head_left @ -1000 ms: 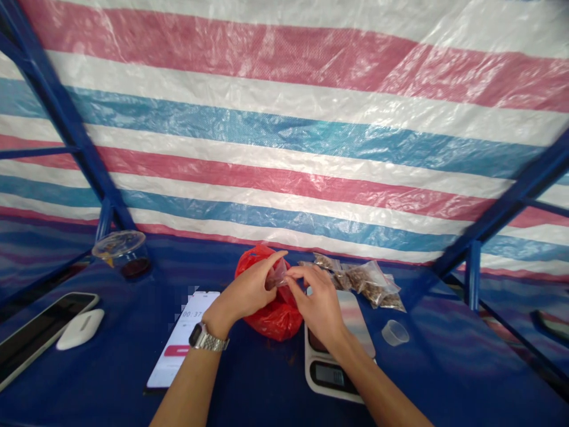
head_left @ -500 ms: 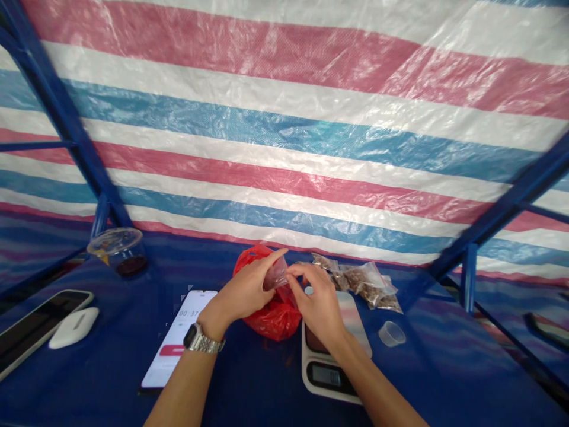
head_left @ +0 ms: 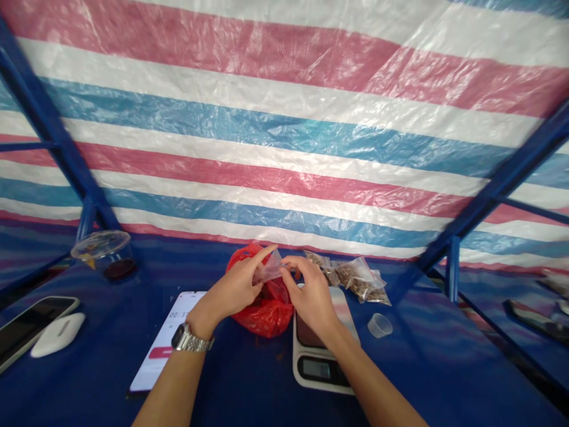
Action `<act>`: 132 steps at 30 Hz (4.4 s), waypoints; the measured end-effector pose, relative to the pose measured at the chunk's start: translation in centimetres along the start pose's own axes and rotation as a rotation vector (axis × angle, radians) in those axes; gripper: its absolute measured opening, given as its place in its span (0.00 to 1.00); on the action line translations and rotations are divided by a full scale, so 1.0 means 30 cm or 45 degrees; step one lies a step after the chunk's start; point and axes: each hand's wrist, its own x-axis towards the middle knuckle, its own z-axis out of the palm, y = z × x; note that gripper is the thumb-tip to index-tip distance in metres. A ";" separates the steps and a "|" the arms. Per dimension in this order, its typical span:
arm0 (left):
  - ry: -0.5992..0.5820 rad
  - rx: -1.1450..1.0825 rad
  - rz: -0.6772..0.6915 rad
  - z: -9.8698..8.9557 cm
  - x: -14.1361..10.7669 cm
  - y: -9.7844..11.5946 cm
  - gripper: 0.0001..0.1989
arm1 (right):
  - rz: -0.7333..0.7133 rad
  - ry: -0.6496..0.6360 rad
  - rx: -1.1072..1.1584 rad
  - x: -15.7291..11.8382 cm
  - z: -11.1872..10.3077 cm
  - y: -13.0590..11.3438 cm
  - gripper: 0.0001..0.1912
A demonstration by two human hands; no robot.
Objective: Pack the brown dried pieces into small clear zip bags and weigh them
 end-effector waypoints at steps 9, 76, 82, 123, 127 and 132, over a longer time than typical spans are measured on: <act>-0.021 0.110 0.060 0.017 0.010 -0.016 0.45 | 0.044 0.020 0.043 0.002 0.001 0.000 0.13; 0.365 0.405 0.409 0.134 0.029 0.057 0.14 | 0.598 -0.073 0.816 0.126 -0.271 0.109 0.22; 0.277 0.078 0.196 0.156 0.023 0.108 0.12 | 0.475 -0.120 0.883 0.022 -0.120 0.040 0.18; 0.117 -0.492 -0.099 -0.021 0.033 0.025 0.04 | 0.483 -0.051 0.762 -0.017 -0.047 0.084 0.17; 0.022 -0.410 -0.067 -0.012 0.017 0.026 0.16 | 0.346 -0.059 0.588 -0.036 -0.022 0.079 0.10; -0.187 -0.181 0.022 0.048 -0.002 0.029 0.37 | 0.257 -0.010 0.495 -0.057 -0.003 0.052 0.08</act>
